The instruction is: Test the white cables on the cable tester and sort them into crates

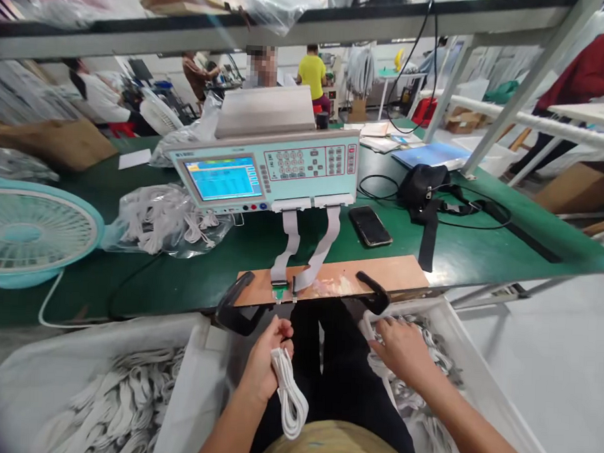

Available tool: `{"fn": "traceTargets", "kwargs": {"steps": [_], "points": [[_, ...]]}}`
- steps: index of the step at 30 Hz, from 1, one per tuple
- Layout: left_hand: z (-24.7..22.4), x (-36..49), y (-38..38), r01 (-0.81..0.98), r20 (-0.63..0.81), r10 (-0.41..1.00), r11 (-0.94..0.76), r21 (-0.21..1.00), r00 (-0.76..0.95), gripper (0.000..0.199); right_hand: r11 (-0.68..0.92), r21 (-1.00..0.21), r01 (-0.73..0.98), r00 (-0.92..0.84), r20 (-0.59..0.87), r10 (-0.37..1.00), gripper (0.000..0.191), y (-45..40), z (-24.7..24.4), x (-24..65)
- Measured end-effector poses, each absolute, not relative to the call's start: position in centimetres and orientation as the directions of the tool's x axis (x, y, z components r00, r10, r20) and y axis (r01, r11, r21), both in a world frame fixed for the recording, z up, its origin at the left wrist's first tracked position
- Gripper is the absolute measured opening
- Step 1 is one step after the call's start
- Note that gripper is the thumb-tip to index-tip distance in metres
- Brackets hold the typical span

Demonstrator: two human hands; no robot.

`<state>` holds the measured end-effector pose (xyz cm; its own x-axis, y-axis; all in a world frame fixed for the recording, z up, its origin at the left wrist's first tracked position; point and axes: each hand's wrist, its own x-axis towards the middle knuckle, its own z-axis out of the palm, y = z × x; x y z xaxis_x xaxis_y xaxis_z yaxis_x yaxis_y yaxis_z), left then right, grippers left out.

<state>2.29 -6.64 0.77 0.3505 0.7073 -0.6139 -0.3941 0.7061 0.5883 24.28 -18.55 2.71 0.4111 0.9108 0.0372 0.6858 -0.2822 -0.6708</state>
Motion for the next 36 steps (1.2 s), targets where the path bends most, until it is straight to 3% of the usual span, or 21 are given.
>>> {"fn": "traceTargets", "kwargs": {"steps": [2, 4, 6, 10, 16, 24, 26, 28, 32, 36], "points": [[0.3, 2.9, -6.8, -0.428, -0.628, 0.702, 0.707, 0.563, 0.335, 0.028, -0.206, -0.609, 0.766, 0.285, 0.035, 0.958, 0.007, -19.2, 3.1, 22.8], [0.1, 3.5, -7.0, -0.435, -0.632, 0.701, 0.707, 0.557, 0.33, 0.026, -0.073, -0.655, 0.752, 0.113, 0.019, 0.993, 0.005, -18.9, 3.4, 19.8], [0.1, 3.7, -7.3, -0.436, -0.641, 0.69, 0.717, 0.544, 0.337, 0.023, 0.054, -0.656, 0.753, 0.015, 0.099, 0.995, 0.005, -17.9, 3.2, 16.8], [1.1, 3.0, -7.8, -0.447, -0.621, 0.702, 0.707, 0.549, 0.348, 0.021, 0.145, -0.616, 0.774, -0.03, 0.194, 0.981, 0.004, -16.1, 1.3, 14.4], [2.1, 1.5, -8.3, -0.276, -0.551, 0.688, 0.709, 0.649, 0.473, 0.034, 0.213, -0.658, 0.722, -0.032, 0.276, 0.961, 0.003, -15.6, -0.5, 15.4], [1.8, 1.0, -8.5, -0.167, -0.489, 0.716, 0.633, 0.756, 0.497, 0.02, 0.355, -0.377, 0.855, -0.18, 0.428, 0.886, 0.014, -14.3, 0.2, 15.1], [2.0, 0.9, -8.2, -0.133, -0.475, 0.73, 0.602, 0.787, 0.491, 0.021, 0.32, -0.442, 0.838, -0.12, 0.422, 0.899, 0.013, -13.6, 0.4, 14.9], [1.9, 0.7, -7.6, -0.072, -0.447, 0.773, 0.531, 0.845, 0.449, 0.024, 0.223, -0.602, 0.767, 0.024, 0.373, 0.927, 0.012, -12.7, 0.7, 14.7], [0.5, 0.2, -5.9, 0.094, -0.324, 0.878, 0.311, 0.946, 0.352, 0.031, 0.02, -0.919, 0.394, 0.304, 0.151, 0.941, 0.018, -10.7, 0.9, 13.9], [-1.0, 0.1, -4.8, 0.052, -0.291, 0.9, 0.291, 0.955, 0.323, 0.034, -0.045, -0.995, 0.085, 0.377, -0.009, 0.926, 0.024, -9.1, 0.4, 13.3]]}}
